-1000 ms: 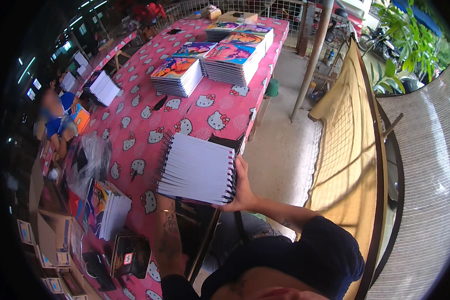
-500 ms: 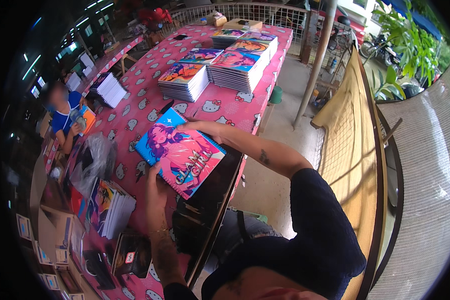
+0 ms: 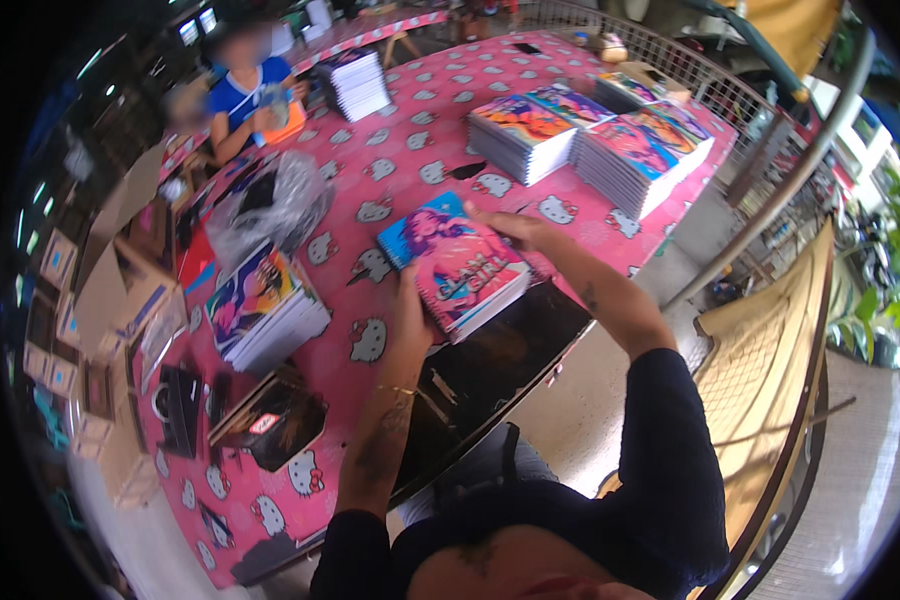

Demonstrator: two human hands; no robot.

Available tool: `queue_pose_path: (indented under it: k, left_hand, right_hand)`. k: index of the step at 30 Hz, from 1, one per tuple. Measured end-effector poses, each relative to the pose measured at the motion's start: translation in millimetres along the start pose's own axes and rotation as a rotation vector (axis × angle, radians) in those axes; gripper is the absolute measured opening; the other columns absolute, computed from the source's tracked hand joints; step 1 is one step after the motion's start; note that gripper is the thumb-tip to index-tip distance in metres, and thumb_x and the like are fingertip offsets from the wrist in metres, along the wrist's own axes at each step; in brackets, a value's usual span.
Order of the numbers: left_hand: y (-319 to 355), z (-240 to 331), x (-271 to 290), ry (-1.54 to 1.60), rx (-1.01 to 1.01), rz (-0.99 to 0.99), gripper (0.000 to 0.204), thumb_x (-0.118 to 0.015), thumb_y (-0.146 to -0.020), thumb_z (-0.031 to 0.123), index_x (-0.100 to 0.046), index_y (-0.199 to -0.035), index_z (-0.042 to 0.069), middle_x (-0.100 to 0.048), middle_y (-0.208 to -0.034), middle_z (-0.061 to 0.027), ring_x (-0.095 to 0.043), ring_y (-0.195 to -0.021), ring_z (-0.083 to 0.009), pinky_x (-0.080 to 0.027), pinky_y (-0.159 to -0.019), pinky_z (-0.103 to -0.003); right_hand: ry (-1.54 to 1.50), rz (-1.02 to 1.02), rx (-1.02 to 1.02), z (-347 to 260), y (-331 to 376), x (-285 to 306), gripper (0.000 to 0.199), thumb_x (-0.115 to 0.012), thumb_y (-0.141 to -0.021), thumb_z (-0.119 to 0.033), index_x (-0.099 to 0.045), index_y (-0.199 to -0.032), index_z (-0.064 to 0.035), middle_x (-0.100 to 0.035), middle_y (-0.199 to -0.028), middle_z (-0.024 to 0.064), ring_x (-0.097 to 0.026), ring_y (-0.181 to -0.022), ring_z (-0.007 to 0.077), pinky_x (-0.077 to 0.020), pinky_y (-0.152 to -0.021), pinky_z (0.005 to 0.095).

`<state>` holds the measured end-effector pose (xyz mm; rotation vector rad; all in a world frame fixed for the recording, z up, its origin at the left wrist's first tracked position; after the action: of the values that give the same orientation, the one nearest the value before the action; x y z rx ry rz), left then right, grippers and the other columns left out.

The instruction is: The person assembles spiral-bound notepads by aligning paper stacks, inserting back covers, and organizing the completed items on a table.

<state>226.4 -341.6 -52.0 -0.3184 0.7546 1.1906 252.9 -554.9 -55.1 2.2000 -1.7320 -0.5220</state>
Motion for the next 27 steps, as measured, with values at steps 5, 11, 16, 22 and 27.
queue_pose_path:
  k: [5, 11, 16, 22, 27]
  left_hand:
    - [-29, -22, 31, 0.146, -0.009, -0.049, 0.061, -0.072, -0.083, 0.025, -0.045, -0.134, 0.006, -0.059, -0.118, -0.0124, -0.065, -0.105, -0.0268, -0.059, -0.087, -0.043]
    - [-17, -9, 6, 0.011, -0.139, 0.063, 0.069, -0.076, -0.083, 0.026, -0.038, -0.138, 0.007, -0.057, -0.121, -0.0123, -0.064, -0.106, -0.0263, -0.058, -0.089, -0.042]
    - [50, 55, 35, -0.354, -0.165, 0.144, 0.085, -0.078, -0.087, 0.039, -0.035, -0.15, 0.001, -0.049, -0.142, -0.02, -0.052, -0.126, -0.0296, -0.042, -0.108, -0.043]
    - [253, 251, 128, -1.766, -1.169, 0.858, 0.054, -0.068, -0.094, 0.029, -0.055, -0.141, 0.007, -0.052, -0.141, -0.0211, -0.043, -0.135, -0.0395, -0.033, -0.111, -0.048]
    - [244, 227, 204, -2.024, -0.765, 0.597, 0.03, -0.067, -0.094, 0.029, -0.066, -0.109, 0.004, -0.06, -0.093, -0.0135, -0.057, -0.091, -0.0356, -0.046, -0.081, -0.048]
  right_hand:
    - [0.043, -0.046, -0.035, -27, 15, -43, 0.089, -0.062, -0.089, -0.069, -0.041, -0.153, -0.0115, -0.046, -0.153, 0.0136, -0.051, -0.135, 0.0244, -0.043, -0.113, 0.0427]
    - [0.121, -0.075, 0.04, -26, -2, -19, 0.082, -0.065, -0.092, -0.057, -0.038, -0.155, -0.0117, -0.05, -0.151, 0.0109, -0.054, -0.132, 0.0217, -0.0462, -0.11, 0.04]
    - [-0.05, 0.024, 0.0, -14, 1, -13, 0.088, -0.059, -0.092, -0.067, -0.038, -0.154, -0.0078, -0.056, -0.144, 0.0142, -0.058, -0.127, 0.0221, -0.0479, -0.107, 0.0392]
    - [0.385, 0.368, 0.746, -89, 85, -67, 0.071, -0.065, -0.096, -0.043, -0.042, -0.151, -0.0054, -0.043, -0.155, 0.0165, -0.038, -0.144, 0.0264, -0.0302, -0.117, 0.0411]
    - [0.793, -0.132, 1.154, -72, 106, -285, 0.061, -0.072, -0.091, -0.032, -0.051, -0.144, -0.0107, -0.055, -0.142, 0.0154, -0.048, -0.135, 0.034, -0.0378, -0.111, 0.0452]
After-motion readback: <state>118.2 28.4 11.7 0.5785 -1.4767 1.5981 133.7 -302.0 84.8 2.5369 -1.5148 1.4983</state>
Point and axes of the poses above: each hand's wrist, its own y-axis away from the middle knuckle, its own x-axis out of the back of the hand, z = x × y, the point moved 6 cm from there along -y, towards the middle knuckle
